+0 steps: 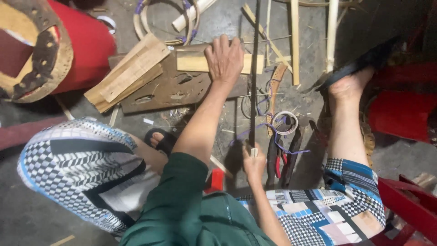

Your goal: Using a hand saw to cut a small wooden block into two pieces on a floor-level workspace.

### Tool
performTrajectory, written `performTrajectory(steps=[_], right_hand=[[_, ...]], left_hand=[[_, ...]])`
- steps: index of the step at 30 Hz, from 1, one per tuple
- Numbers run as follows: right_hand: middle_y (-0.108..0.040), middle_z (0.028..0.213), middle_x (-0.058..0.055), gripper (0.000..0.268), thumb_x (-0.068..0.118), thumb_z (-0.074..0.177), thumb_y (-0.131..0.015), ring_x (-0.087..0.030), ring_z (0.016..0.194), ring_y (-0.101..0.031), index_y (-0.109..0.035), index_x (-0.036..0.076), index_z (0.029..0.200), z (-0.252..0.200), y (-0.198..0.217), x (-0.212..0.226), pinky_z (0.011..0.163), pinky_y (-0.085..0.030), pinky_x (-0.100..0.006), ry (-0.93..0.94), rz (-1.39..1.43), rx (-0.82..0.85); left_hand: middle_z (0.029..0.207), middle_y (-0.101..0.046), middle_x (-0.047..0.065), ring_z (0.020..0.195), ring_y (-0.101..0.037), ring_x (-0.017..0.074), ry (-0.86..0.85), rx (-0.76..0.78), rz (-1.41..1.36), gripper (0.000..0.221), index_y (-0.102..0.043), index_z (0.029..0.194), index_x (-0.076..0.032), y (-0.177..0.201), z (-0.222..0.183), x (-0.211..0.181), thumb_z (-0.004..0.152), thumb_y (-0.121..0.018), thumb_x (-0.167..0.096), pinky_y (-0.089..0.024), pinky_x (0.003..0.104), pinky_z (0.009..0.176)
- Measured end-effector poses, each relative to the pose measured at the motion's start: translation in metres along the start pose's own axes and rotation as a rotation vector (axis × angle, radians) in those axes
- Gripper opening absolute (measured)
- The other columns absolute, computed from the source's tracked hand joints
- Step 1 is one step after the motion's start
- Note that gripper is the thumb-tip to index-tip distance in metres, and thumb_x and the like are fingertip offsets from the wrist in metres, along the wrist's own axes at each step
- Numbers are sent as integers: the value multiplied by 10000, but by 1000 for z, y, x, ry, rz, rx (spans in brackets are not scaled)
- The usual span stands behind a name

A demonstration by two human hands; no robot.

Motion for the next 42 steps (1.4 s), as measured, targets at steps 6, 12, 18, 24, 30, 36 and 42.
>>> performTrajectory(steps=[6, 12, 18, 24, 30, 36, 42], right_hand=[[-705, 758, -1, 152, 229, 888, -731, -145, 664, -635, -717, 193, 1035, 99, -33, 40, 651, -496, -320, 199, 155, -76], [-736, 831, -68, 407, 343, 930, -698, -173, 702, -661, -670, 203, 1311, -9, -6, -39, 620, -537, -331, -108, -60, 42], [-741, 813, -23, 185, 185, 893, -751, -158, 675, -646, -715, 146, 1070, 92, -25, 39, 650, -505, -338, 220, 136, -43], [-744, 1007, -119, 577, 291, 903, -738, -210, 839, -689, -578, 135, 1435, -1, -12, -63, 734, -555, -355, -200, -26, 65], [-714, 783, -59, 265, 222, 932, -723, -190, 630, -620, -694, 117, 1174, 82, -18, 49, 564, -481, -365, 171, 27, -26], [-713, 780, -51, 346, 390, 897, -691, -188, 713, -640, -715, 176, 1167, 0, -6, -44, 697, -510, -350, -80, -33, 21], [-641, 723, -67, 420, 546, 923, -674, -256, 632, -596, -624, 134, 856, 126, -50, -5, 636, -476, -437, 202, -123, -104]], left_hand=[[885, -452, 12, 822, -399, 211, 49, -44, -11, 99, -564, 935, -206, 11, 11, 0, 948, -551, -303, -300, 367, 727], [881, -472, 4, 825, -405, 207, 60, 14, -26, 81, -572, 931, -205, 2, 2, 1, 947, -558, -283, -320, 350, 729], [900, -454, -10, 843, -395, 198, 53, -28, -12, 107, -519, 956, -223, -8, 9, 3, 948, -552, -324, -313, 341, 753], [886, -463, -4, 829, -392, 201, 53, 21, -13, 116, -570, 953, -213, -7, 4, 2, 964, -545, -326, -315, 348, 740], [900, -434, -1, 829, -367, 201, 51, -4, -16, 86, -528, 941, -211, -3, 12, 1, 953, -529, -297, -304, 349, 742], [909, -480, 2, 859, -410, 210, 56, 0, -35, 105, -609, 960, -211, 0, 4, 0, 952, -566, -307, -314, 350, 759], [959, -524, 44, 873, -450, 248, 58, -41, -30, 117, -631, 1017, -206, 22, 8, -1, 933, -564, -252, -336, 396, 765]])
Point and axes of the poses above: each hand's wrist, its own z-axis towards the middle knuckle, its own y-axis out of the back of the hand, x = y × z, the point moved 9 cm from there along z, towards the middle knuckle
